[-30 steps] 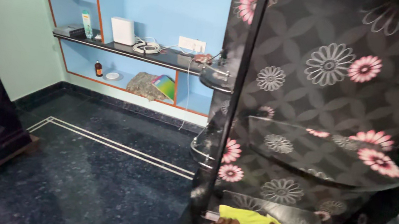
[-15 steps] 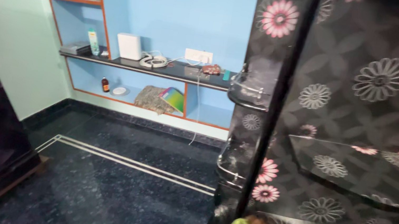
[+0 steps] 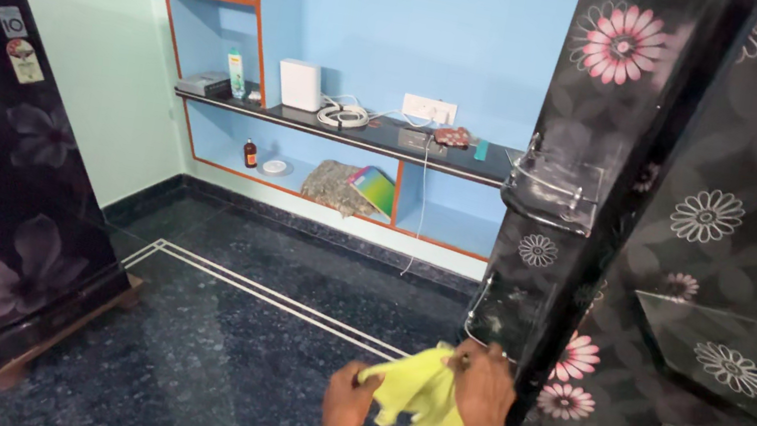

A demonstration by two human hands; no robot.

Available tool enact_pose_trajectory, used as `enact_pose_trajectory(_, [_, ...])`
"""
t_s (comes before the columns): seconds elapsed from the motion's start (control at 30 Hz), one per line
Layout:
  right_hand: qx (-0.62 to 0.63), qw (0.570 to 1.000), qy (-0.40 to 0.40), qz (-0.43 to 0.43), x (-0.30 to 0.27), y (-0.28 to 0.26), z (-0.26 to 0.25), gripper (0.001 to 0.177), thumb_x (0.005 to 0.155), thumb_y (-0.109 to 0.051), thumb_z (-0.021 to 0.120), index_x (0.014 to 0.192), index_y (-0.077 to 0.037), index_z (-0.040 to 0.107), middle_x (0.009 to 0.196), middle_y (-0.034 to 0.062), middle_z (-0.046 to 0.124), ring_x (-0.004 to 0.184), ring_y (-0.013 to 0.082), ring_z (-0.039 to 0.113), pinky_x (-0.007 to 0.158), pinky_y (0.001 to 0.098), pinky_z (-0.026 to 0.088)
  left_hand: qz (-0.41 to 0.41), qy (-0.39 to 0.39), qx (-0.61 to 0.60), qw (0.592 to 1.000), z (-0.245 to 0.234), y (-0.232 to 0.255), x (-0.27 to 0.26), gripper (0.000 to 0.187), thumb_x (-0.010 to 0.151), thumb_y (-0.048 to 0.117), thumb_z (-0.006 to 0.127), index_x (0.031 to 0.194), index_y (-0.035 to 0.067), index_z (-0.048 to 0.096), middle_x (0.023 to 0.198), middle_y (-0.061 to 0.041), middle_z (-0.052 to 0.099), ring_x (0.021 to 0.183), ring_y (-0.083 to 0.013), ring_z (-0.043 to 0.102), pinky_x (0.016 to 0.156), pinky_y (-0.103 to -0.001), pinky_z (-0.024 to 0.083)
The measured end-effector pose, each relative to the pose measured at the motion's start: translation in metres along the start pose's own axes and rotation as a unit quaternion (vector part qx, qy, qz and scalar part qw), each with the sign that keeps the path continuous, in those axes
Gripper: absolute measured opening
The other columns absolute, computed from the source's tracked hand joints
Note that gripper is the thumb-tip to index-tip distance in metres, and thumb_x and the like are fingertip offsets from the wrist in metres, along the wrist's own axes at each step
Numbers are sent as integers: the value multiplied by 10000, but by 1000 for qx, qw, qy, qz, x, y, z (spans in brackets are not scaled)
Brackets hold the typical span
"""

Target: The person wipes the surfaces and metal bars of a black floral-patterned shower caddy using a yellow cloth. They clean the shelves and the vertical frame, moving the cloth around the bars and edges.

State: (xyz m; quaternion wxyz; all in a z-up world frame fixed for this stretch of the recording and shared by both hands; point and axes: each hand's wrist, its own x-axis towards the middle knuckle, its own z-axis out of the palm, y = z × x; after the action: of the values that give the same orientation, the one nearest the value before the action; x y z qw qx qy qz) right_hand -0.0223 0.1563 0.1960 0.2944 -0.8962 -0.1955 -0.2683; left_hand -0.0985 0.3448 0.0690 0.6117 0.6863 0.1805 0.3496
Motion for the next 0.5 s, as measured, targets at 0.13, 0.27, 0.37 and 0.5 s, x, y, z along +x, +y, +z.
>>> enact_pose_trajectory(0.13, [7,994,-5,109,36,-29,-39,261,933,-403,686,1091,-198,650,814,198,722,821,461,705,713,596,537,-156,-36,-162,974,24,91,24,154,931,181,677,986,38,690,653,-60,624,479,-161,521,425,-338,395])
enact_pose_trajectory(0.27, [39,987,121,97,50,-48,-73,236,990,-294,635,1158,-130,607,763,214,704,732,477,684,670,602,514,-48,-58,-245,967,48,171,30,233,965,98,621,1181,44,689,984,-37,734,836,-112,659,713,-278,540])
enact_pose_trajectory(0.37, [72,979,188,12,61,-53,-100,233,1020,-203,639,1187,-50,585,926,211,713,881,452,677,803,577,496,11,-78,-292,953,61,215,32,374,998,66,562,1368,79,615,1155,-23,701,1013,-99,624,867,-255,503])
enact_pose_trajectory(0.5, [-3,949,269,-164,86,-65,-117,337,936,-113,656,1263,-51,602,1166,193,673,1194,405,582,1113,545,396,73,-108,-324,937,75,257,41,572,1034,44,536,1594,124,443,1262,-94,627,1074,-133,555,928,-264,473])
